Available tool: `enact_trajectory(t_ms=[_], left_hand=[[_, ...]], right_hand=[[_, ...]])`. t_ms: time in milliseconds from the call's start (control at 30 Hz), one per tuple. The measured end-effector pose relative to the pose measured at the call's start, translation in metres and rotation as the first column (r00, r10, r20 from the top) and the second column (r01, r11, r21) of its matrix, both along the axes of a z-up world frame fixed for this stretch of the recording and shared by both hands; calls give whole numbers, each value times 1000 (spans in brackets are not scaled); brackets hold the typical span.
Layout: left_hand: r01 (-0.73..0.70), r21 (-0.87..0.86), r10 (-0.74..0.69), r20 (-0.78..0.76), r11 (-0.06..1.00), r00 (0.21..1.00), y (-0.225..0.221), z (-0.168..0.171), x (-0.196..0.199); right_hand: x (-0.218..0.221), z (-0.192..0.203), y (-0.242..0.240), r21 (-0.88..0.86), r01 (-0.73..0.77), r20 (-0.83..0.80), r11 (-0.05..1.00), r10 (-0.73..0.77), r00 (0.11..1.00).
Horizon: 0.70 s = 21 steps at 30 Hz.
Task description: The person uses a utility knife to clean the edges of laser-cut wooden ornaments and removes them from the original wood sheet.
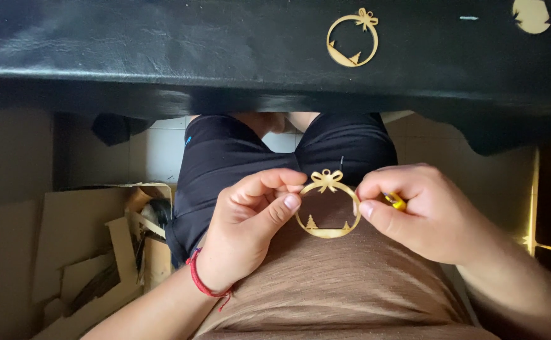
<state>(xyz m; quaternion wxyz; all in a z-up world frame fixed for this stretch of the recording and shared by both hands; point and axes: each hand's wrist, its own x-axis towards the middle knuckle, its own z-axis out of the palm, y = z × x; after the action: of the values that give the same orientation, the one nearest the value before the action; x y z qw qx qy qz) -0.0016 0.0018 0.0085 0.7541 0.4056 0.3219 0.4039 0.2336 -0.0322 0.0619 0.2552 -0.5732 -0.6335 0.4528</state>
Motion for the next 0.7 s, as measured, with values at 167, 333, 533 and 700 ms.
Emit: enact_trajectory(t_ms=[167, 333, 533, 700], left_hand=[[12, -14, -11, 55, 1000, 998, 1, 0, -2], [75, -74, -66, 119, 994, 991, 4, 7, -3], [238, 6, -238, 89, 971, 967, 2, 14, -4], [248, 247, -231, -95, 937, 968, 3, 27, 0]], right_hand=[[5, 1, -2, 42, 34, 64, 999, -37, 997], [8, 4, -4, 100, 75, 92, 992, -84, 992], [6, 7, -5, 152, 102, 40, 983, -109, 993], [-3, -7, -2, 212, 111, -141, 971, -82, 987]])
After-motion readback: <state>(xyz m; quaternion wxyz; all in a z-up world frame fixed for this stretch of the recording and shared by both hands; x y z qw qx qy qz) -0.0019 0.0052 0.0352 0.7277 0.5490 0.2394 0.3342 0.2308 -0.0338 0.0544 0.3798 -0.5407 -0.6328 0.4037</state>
